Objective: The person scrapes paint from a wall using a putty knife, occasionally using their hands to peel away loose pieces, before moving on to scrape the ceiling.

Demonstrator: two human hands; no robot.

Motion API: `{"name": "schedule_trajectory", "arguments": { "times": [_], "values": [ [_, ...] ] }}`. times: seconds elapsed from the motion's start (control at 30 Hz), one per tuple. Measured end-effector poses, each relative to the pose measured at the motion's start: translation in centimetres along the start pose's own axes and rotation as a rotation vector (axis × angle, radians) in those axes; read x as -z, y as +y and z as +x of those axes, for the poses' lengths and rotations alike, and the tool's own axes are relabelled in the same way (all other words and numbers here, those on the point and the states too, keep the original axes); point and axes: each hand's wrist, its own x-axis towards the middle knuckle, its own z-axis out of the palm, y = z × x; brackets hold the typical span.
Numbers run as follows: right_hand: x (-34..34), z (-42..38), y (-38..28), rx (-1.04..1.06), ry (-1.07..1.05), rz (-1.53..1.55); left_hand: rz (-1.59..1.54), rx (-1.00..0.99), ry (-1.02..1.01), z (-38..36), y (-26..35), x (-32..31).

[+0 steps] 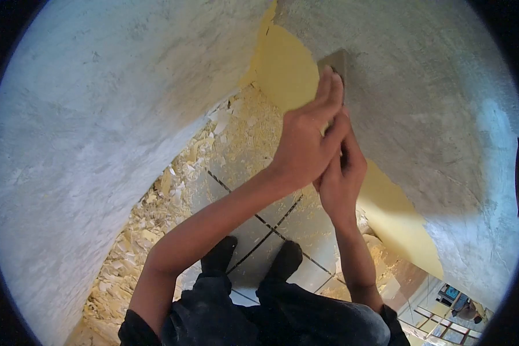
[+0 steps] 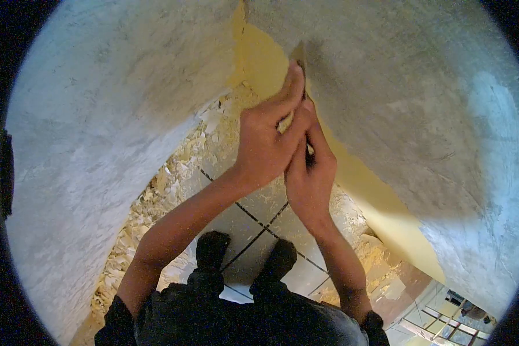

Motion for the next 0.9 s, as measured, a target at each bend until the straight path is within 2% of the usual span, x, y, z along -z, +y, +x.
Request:
{"name": "schedule_trajectory", "arguments": {
  "times": [0.03, 0.1, 0.13, 0.2, 0.27, 0.33, 0.37, 0.43, 0.5, 0.57, 0.63, 0.67, 0.73, 0.77, 0.8, 0.87, 0.9],
  "values": [
    [0.2, 0.7, -0.6, 0.01, 0.006, 0.003, 0.036, -0.04, -0.036, 0.2, 0.1, -0.1],
    [1.2, 1.2, -2.3, -0.538, -0.079, 0.217, 0.07, -0.063, -0.078, 0.2, -0.1, -0.2],
    [1.0, 1.0, -2.0, -0.547, -0.079, 0.215, 0.058, -0.064, -0.039, 0.5, -0.8, -0.2],
    [0.3, 0.9, -1.1, -0.34, -0.111, 0.178, 0.043, -0.073, 0.008, 0.5, -0.7, -0.3],
    [0.7, 0.4, -1.9, -0.292, -0.054, 0.174, 0.0, -0.025, -0.067, 0.0, 0.5, 0.2],
    [1.8, 0.9, -3.3, -0.627, -0.09, 0.188, 0.054, -0.057, -0.053, 0.8, 0.0, -0.2],
    [1.4, 1.1, -2.4, -0.631, -0.093, 0.187, 0.108, -0.072, -0.047, 0.8, -0.2, -0.3],
    [0.3, 1.5, -0.2, -0.329, -0.111, 0.103, 0.053, -0.012, -0.03, 0.2, -0.2, 0.0],
    [0.8, 0.1, -0.6, -0.295, -0.084, 0.095, 0.003, 0.024, -0.002, 0.2, 0.0, 0.1],
    [0.9, 0.6, -1.1, -0.25, -0.049, 0.093, 0.088, -0.147, -0.082, 0.2, 0.5, 0.1],
    [1.0, 1.4, -1.7, -0.458, -0.056, 0.217, 0.101, -0.126, -0.042, 1.3, -0.7, -0.1],
    [0.7, 1.2, -1.4, -0.471, -0.055, 0.213, 0.111, -0.102, -0.006, 1.3, -1.2, -0.3],
    [-0.2, 1.6, -1.0, -0.284, -0.136, 0.169, 0.044, -0.039, -0.014, 0.9, -0.5, 0.4],
    [-0.2, 1.1, -1.8, -0.304, -0.083, 0.172, -0.02, 0.028, -0.03, 0.6, -0.1, 0.7],
    [0.2, 0.9, -2.2, -0.301, -0.079, 0.175, -0.019, 0.022, -0.032, 0.7, 0.0, 0.7],
    [1.0, 1.0, -2.5, -0.46, -0.065, 0.24, 0.159, -0.157, -0.098, 1.0, -0.1, 0.4],
    [0.5, 1.2, -2.2, -0.471, -0.066, 0.238, 0.158, -0.147, -0.103, 0.9, -0.5, 0.5]
  ]
}}
